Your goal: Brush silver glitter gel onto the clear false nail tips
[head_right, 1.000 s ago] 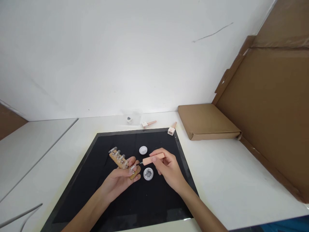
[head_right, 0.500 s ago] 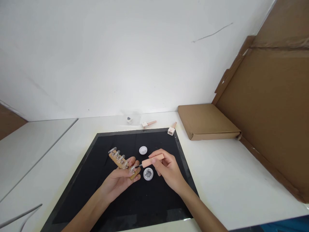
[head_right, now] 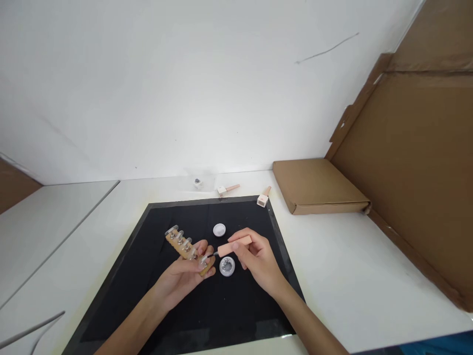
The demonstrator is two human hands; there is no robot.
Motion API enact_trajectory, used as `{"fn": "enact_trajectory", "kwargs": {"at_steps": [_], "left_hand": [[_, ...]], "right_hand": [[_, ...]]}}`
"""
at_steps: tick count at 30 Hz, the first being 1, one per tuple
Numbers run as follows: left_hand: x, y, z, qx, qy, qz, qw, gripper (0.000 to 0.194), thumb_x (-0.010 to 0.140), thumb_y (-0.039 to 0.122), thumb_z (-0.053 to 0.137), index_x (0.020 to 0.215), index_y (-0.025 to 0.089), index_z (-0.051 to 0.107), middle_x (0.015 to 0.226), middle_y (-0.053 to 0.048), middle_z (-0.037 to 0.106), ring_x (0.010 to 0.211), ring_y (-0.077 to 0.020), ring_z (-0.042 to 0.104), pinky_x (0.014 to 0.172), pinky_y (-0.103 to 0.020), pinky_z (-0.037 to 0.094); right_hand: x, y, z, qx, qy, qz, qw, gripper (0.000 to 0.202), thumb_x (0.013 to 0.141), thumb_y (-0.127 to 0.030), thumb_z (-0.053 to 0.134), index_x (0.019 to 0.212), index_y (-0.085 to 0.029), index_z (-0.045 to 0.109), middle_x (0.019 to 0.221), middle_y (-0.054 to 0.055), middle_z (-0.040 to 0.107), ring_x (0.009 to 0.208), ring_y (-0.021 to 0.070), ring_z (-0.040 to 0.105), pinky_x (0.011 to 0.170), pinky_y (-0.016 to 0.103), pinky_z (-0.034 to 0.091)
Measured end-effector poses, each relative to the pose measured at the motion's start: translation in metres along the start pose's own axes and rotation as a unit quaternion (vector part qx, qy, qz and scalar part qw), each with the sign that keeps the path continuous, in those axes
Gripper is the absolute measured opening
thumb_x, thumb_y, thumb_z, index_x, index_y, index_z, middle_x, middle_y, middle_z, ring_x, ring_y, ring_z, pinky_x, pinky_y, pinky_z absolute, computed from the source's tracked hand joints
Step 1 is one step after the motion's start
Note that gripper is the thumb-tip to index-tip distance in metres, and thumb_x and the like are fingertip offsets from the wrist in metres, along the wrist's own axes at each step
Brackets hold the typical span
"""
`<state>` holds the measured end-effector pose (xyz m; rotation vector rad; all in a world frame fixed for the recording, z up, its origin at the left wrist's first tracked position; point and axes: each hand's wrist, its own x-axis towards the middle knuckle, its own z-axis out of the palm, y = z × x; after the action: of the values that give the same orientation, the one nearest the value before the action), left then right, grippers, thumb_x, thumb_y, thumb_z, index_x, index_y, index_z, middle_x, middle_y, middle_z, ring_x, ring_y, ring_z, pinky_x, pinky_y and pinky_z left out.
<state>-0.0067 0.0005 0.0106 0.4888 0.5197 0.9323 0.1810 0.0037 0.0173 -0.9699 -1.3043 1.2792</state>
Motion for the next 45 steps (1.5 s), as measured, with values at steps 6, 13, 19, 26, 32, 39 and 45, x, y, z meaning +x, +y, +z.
{"fn": "enact_trajectory", "kwargs": {"at_steps": [6,13,19,26,32,39,45], "left_hand": [[0.0013,-0.0026,-0.0012,0.016,-0.008,0.001,1.0,0.025,0.063,0.0,0.067,0.067,0.017,0.049,0.069,0.003,0.052,0.061,-0.0097,0.049,0.062,-0.025,0.036],[-0.002,-0.0043,-0.0035,0.026,-0.007,-0.005,1.0,0.025,0.063,0.001,0.067,0.067,0.017,0.048,0.068,0.003,0.051,0.06,-0.0092,0.048,0.063,-0.025,0.037],[0.0,-0.0039,-0.0031,0.03,-0.005,-0.007,1.0,0.025,0.062,0.001,0.067,0.068,0.017,0.049,0.068,0.004,0.051,0.061,-0.0094,0.049,0.062,-0.025,0.036],[0.0011,-0.0039,-0.0026,0.037,-0.008,-0.006,0.999,0.024,0.062,0.0,0.065,0.067,0.017,0.048,0.067,0.004,0.051,0.061,-0.0093,0.048,0.061,-0.025,0.036],[0.0016,-0.0045,-0.0055,0.036,-0.003,-0.007,0.999,0.024,0.062,0.0,0.064,0.067,0.017,0.048,0.068,0.004,0.051,0.061,-0.0097,0.05,0.062,-0.026,0.037],[0.0008,-0.0072,-0.0082,0.033,-0.004,-0.003,0.999,0.023,0.062,-0.001,0.063,0.067,0.017,0.048,0.07,0.003,0.051,0.061,-0.0097,0.05,0.062,-0.026,0.037],[0.0018,-0.0053,-0.0071,0.03,0.004,-0.004,1.0,0.024,0.062,-0.001,0.064,0.067,0.017,0.049,0.069,0.003,0.052,0.061,-0.0096,0.049,0.062,-0.026,0.038]], "right_hand": [[0.0019,-0.0033,0.0005,-0.013,-0.007,0.032,0.999,0.028,0.079,-0.045,0.063,0.08,-0.017,0.064,0.049,-0.007,0.043,0.04,0.0075,0.039,0.04,0.02,0.032],[0.0047,-0.001,0.0013,-0.007,0.064,0.045,0.997,0.03,0.079,-0.047,0.062,0.078,-0.017,0.061,0.045,-0.008,0.041,0.037,0.007,0.035,0.04,0.02,0.028],[0.0015,0.0004,-0.0004,0.016,-0.007,0.025,1.0,0.029,0.081,-0.046,0.061,0.081,-0.017,0.063,0.048,-0.007,0.042,0.04,0.0069,0.038,0.041,0.02,0.029],[0.0029,-0.0024,0.002,-0.009,-0.018,0.049,0.999,0.026,0.081,-0.042,0.062,0.077,-0.017,0.064,0.051,-0.006,0.045,0.041,0.006,0.038,0.04,0.019,0.03],[0.005,0.0001,0.0029,-0.019,0.012,0.058,0.998,0.023,0.08,-0.039,0.062,0.075,-0.017,0.062,0.046,-0.008,0.041,0.039,0.006,0.037,0.04,0.019,0.029],[0.0054,-0.0002,0.0027,-0.033,0.026,0.075,0.996,0.024,0.08,-0.039,0.061,0.073,-0.016,0.061,0.047,-0.008,0.043,0.039,0.0059,0.037,0.04,0.019,0.029],[0.0055,-0.0018,0.0035,-0.037,0.042,0.08,0.995,0.026,0.078,-0.041,0.062,0.072,-0.016,0.06,0.047,-0.007,0.044,0.039,0.0063,0.037,0.04,0.019,0.029]]}}
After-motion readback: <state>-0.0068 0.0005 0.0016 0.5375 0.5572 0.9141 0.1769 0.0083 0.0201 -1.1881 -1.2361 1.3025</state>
